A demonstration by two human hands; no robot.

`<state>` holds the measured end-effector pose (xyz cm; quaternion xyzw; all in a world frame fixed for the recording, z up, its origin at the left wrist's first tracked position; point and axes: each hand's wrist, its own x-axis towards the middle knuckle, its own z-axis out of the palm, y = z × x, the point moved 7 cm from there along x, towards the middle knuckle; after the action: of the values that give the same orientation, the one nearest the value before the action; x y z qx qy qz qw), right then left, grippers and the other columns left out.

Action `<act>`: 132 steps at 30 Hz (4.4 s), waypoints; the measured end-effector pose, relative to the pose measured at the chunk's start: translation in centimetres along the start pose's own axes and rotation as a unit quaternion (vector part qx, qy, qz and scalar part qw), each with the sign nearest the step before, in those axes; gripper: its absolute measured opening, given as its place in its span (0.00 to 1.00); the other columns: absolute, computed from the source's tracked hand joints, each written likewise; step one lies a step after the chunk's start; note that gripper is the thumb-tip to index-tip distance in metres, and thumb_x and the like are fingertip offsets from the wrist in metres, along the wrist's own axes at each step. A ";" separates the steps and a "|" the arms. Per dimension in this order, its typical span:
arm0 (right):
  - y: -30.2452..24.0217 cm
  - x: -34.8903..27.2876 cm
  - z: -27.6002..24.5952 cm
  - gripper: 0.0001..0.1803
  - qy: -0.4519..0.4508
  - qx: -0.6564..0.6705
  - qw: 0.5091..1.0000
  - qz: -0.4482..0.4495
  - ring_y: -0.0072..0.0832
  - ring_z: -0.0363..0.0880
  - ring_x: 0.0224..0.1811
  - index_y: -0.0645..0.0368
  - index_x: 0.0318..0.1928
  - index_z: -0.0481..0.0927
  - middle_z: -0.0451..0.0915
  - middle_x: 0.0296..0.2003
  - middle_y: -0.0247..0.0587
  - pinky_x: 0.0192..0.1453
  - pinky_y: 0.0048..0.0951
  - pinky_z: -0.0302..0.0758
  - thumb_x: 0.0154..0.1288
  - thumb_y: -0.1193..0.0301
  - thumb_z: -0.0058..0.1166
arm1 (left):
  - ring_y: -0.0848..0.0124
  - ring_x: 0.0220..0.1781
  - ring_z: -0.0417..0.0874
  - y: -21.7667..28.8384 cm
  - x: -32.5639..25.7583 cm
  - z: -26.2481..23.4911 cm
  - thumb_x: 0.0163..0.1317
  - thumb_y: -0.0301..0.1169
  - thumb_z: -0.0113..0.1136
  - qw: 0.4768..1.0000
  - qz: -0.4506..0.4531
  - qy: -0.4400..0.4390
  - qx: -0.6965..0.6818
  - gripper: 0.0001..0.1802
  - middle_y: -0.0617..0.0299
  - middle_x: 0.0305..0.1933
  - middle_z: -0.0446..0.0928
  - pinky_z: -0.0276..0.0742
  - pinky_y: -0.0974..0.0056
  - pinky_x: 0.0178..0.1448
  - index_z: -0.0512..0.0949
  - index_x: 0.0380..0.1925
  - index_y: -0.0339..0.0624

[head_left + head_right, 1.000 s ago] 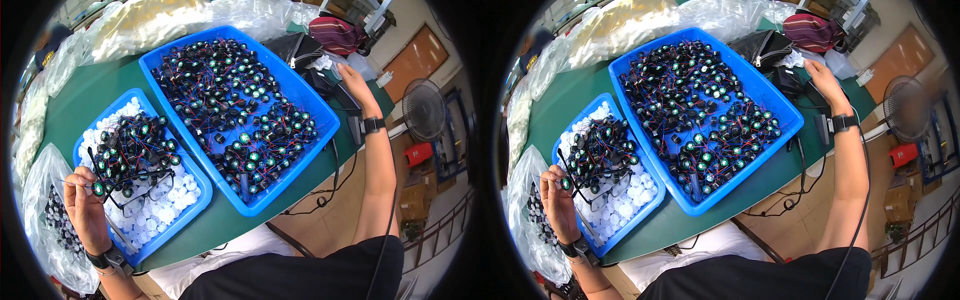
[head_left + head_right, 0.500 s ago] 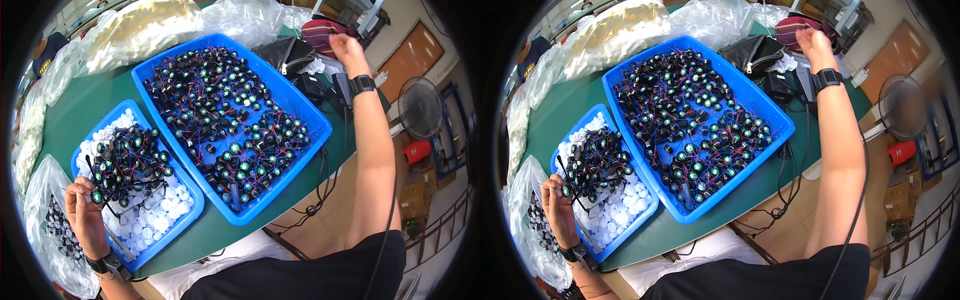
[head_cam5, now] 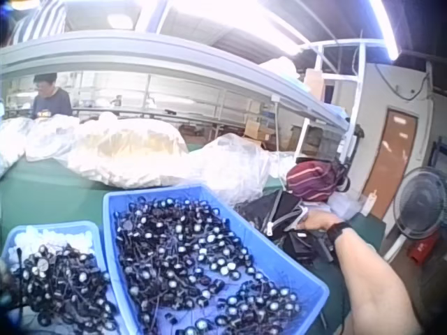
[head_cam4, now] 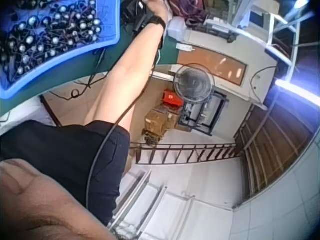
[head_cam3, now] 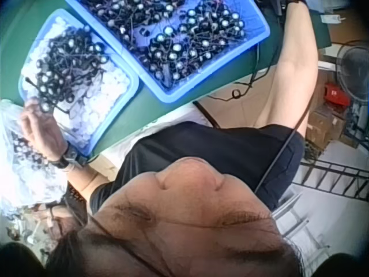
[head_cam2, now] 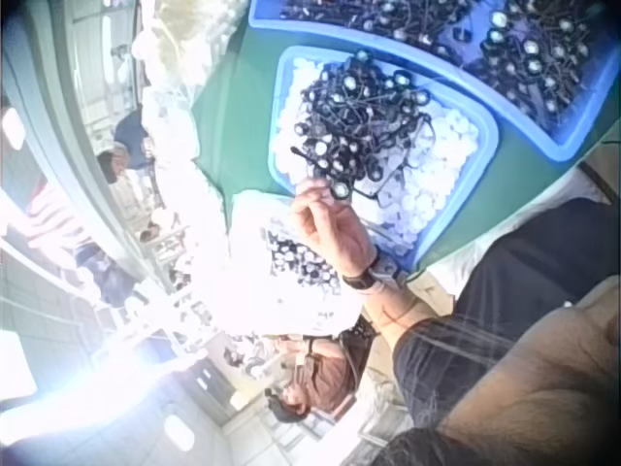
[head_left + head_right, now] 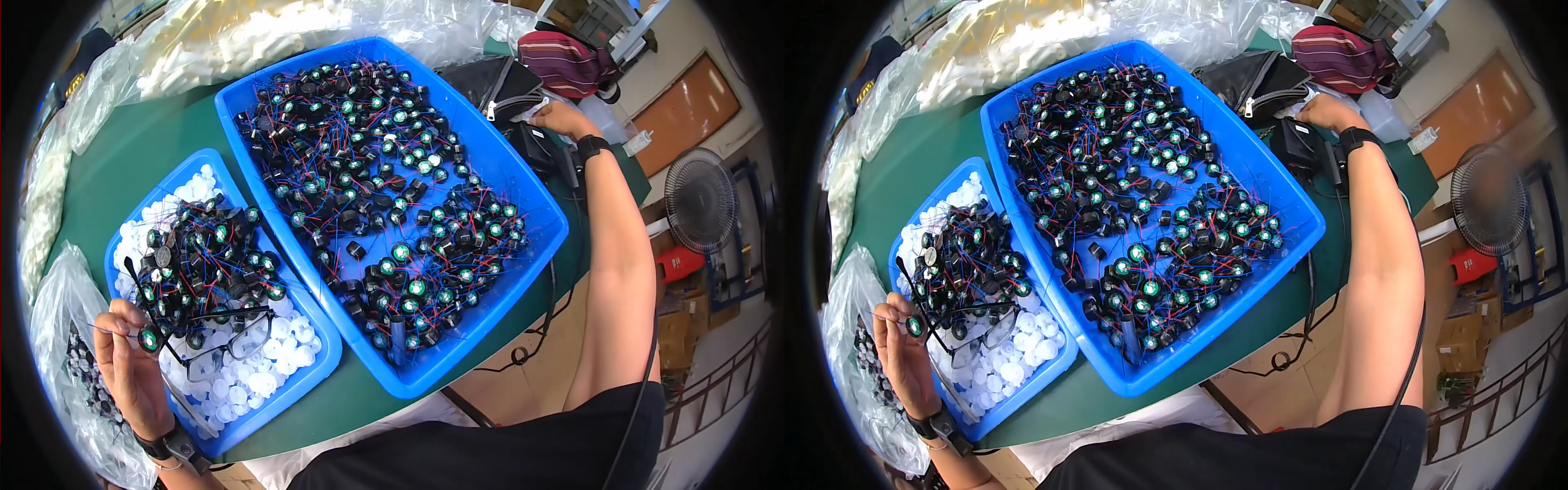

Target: The person sits at a workbench and assembles small electronic components by hand. They pick up a small white plastic cap and a black cylindrical component with wires, then fit the cap onto the component. The person repeats this process, handling the items one at a time and placing the finished units into a blue tray.

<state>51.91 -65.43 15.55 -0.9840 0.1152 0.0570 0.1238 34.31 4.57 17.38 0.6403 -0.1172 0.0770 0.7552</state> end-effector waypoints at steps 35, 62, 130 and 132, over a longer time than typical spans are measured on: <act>-9.0 -10.9 -6.2 0.12 0.085 0.601 0.785 -0.129 0.28 0.82 0.42 0.63 0.50 0.76 0.81 0.42 0.40 0.45 0.29 0.82 0.68 0.77 0.46 | 0.80 0.40 0.71 -0.2 1.1 -0.3 0.69 0.29 0.53 0.998 0.004 0.014 -0.060 0.05 0.63 0.45 0.73 0.67 0.74 0.40 0.74 0.40 0.41; -46.2 -45.3 8.1 0.10 -0.514 0.756 0.303 -0.269 0.24 0.76 0.42 0.67 0.44 0.77 0.79 0.40 0.40 0.46 0.26 0.72 0.64 0.76 0.58 | 0.81 0.34 0.74 -0.3 1.4 0.1 0.66 0.32 0.59 0.997 -0.001 -0.008 -0.076 0.10 0.64 0.41 0.78 0.69 0.76 0.39 0.78 0.42 0.37; -42.7 -50.0 12.2 0.24 -0.532 0.769 0.091 -0.344 0.44 0.80 0.49 0.75 0.49 0.72 0.79 0.44 0.57 0.52 0.38 0.75 0.55 0.75 0.67 | 0.82 0.29 0.76 -0.1 1.1 1.0 0.67 0.32 0.58 0.996 0.000 0.022 -0.091 0.05 0.69 0.32 0.77 0.72 0.78 0.34 0.77 0.37 0.42; -42.2 -49.5 11.7 0.26 -0.539 0.763 0.160 -0.318 0.43 0.80 0.48 0.75 0.52 0.70 0.79 0.45 0.57 0.52 0.37 0.75 0.56 0.75 0.66 | 0.81 0.30 0.77 0.0 1.1 0.6 0.67 0.31 0.57 0.997 0.013 0.003 -0.073 0.05 0.68 0.33 0.77 0.73 0.77 0.35 0.77 0.38 0.42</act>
<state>13.27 -12.13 20.98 -0.0693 -0.3181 0.4121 0.8510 35.32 3.95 17.73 0.5816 -0.1288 0.0800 0.7992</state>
